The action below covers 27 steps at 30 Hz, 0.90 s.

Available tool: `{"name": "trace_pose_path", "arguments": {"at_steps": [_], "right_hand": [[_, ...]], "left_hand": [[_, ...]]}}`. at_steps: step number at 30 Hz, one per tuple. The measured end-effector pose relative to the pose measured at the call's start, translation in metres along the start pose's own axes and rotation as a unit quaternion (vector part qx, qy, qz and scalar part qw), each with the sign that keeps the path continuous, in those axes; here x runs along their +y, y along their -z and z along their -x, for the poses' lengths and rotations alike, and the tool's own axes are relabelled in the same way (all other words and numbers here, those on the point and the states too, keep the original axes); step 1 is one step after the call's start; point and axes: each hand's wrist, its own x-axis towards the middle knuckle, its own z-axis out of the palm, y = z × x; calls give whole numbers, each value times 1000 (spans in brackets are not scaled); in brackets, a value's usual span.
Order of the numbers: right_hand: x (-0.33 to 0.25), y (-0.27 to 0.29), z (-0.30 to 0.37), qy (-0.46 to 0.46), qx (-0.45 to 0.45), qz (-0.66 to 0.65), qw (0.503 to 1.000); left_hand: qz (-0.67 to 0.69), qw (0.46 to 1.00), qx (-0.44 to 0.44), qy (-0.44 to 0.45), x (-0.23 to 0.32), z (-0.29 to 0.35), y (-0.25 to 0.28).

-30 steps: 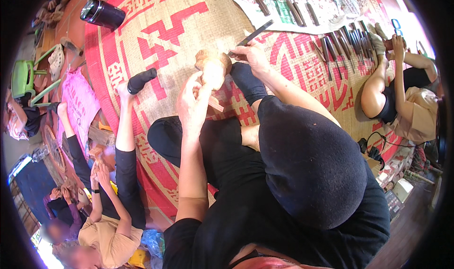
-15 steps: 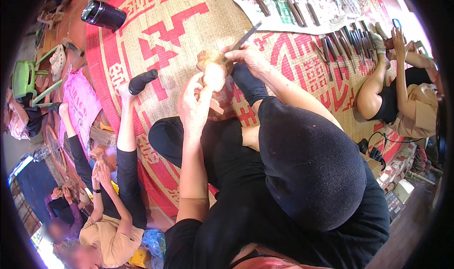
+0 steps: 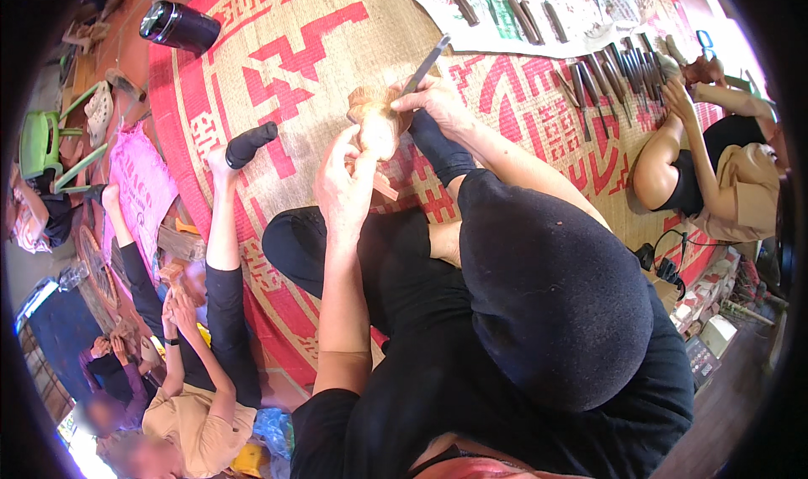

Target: The person sits on a mat and carves a small piece of wood using a knife. They hold the wood in their left hand and use the knife in their right hand to shape the object. The person occasionally rotates the wood to access different sides while working.

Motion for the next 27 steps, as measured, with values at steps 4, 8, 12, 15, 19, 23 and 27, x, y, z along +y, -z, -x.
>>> {"name": "trace_pose_path", "arguments": {"at_steps": [4,8,12,15,19,23,27], "right_hand": [[6,12,-11,-47,21,-37,998],[8,7,-5,-2,-18,-28,999],[-1,9,-11,-25,-10,-7,1000],[-2,13,-8,-38,5,-21,999],[8,10,-9,15,-21,28,999],[3,14,-14,-22,-16,4,1000],[-5,11,-8,-26,-12,-13,999]], "left_hand": [[-18,1000,0,-5,8,2,-2],[9,1000,-5,19,5,3,-3],[-43,999,0,-18,9,1,-4],[-51,999,1,-17,16,3,-4],[-30,1000,0,-3,13,3,-9],[-68,997,10,-31,20,6,-9],[-61,997,13,-36,17,7,-10]]}}
